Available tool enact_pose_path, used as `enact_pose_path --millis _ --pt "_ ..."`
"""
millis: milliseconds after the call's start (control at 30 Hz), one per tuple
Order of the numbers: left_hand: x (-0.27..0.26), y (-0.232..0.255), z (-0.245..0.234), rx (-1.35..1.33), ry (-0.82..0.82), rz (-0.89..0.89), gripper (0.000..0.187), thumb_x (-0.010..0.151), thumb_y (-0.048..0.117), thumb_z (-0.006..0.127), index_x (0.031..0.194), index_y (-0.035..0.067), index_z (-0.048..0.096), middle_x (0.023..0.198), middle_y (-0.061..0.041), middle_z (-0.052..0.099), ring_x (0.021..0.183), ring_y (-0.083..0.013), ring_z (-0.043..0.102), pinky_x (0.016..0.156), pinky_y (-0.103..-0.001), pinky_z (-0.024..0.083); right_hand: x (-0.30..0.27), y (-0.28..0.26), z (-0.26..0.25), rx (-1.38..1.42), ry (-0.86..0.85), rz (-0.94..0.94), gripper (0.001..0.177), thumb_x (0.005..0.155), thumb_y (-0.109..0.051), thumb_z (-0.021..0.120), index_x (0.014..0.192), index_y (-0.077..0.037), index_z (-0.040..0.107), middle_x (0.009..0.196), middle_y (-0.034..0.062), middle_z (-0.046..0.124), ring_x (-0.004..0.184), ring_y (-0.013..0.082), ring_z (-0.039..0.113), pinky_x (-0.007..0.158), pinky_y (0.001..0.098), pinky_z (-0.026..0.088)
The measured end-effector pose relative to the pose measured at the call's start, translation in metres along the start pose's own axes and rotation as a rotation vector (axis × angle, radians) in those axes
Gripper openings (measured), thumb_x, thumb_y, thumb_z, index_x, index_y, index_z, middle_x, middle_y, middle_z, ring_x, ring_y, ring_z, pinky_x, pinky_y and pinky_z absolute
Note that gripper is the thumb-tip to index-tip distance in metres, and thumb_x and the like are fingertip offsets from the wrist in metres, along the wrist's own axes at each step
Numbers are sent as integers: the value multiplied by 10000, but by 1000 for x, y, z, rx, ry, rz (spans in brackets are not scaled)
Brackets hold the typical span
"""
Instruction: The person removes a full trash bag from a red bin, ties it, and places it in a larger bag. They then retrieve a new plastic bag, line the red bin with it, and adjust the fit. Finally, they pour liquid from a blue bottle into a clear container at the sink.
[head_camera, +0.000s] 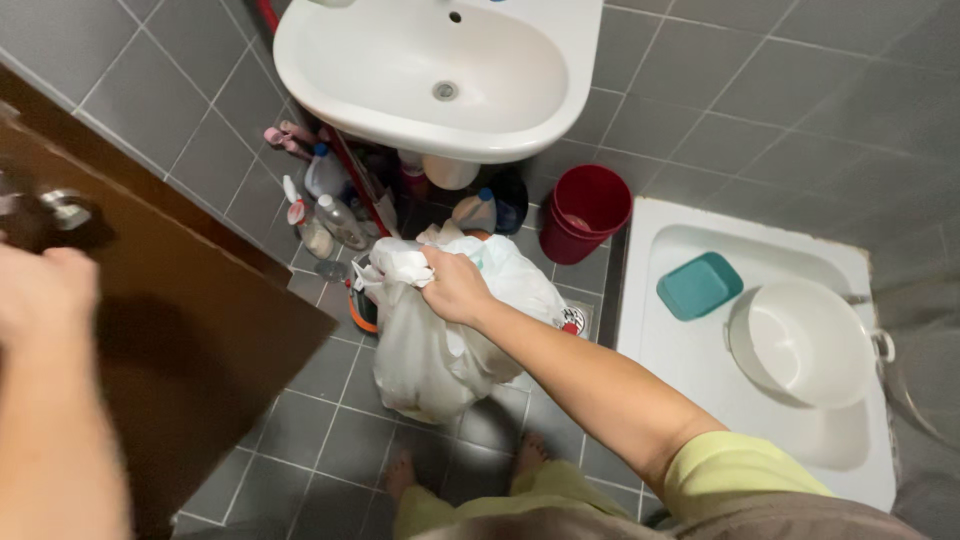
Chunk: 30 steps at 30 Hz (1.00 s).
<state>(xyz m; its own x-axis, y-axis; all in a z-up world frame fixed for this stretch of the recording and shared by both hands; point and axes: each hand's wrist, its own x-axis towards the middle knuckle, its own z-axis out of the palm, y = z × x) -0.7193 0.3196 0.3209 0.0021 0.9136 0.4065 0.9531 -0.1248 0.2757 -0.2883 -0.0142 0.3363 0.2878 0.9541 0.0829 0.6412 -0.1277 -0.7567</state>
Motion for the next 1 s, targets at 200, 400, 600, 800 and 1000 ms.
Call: enact_pose_path --millis 200,400,600,800,1000 --pt "-139 209 -73 -158 135 605 317 808 95 723 1111 8 685 1297 -203 572 1272 -382 524 1121 -479 452 0 12 -35 17 -16 -89 179 812 -118 622 966 -49 682 949 240 718 939 454 671 804 526 516" --pt "-188 330 -83 -747 -823 429 916 590 228 856 1427 104 504 1409 -158 582 1300 -310 561 1061 -399 441 -4 2 -71 109 -101 -86 213 813 -197 701 980 -65 714 920 200 747 899 399 719 763 468 545" --pt "-234 364 -70 -823 -835 328 725 597 177 828 1295 140 636 1228 -103 721 1147 -245 687 977 -346 521 -1 -4 -82 172 -119 -216 305 769 -177 717 1057 -74 720 949 178 749 900 352 732 776 432 554" --pt "-225 357 -59 -799 -700 303 398 641 121 819 1019 52 715 965 -110 757 900 -222 727 824 -347 560 11 -29 -93 143 -225 -225 262 756 -203 762 970 -55 729 901 169 756 853 319 737 753 396 548" --pt "-194 341 -73 -1036 -754 297 357 652 63 780 1003 50 714 917 -78 765 846 -172 701 786 -316 561 36 -60 -102 194 -264 -329 272 745 -214 764 969 -66 725 892 146 758 834 295 745 753 376 554"
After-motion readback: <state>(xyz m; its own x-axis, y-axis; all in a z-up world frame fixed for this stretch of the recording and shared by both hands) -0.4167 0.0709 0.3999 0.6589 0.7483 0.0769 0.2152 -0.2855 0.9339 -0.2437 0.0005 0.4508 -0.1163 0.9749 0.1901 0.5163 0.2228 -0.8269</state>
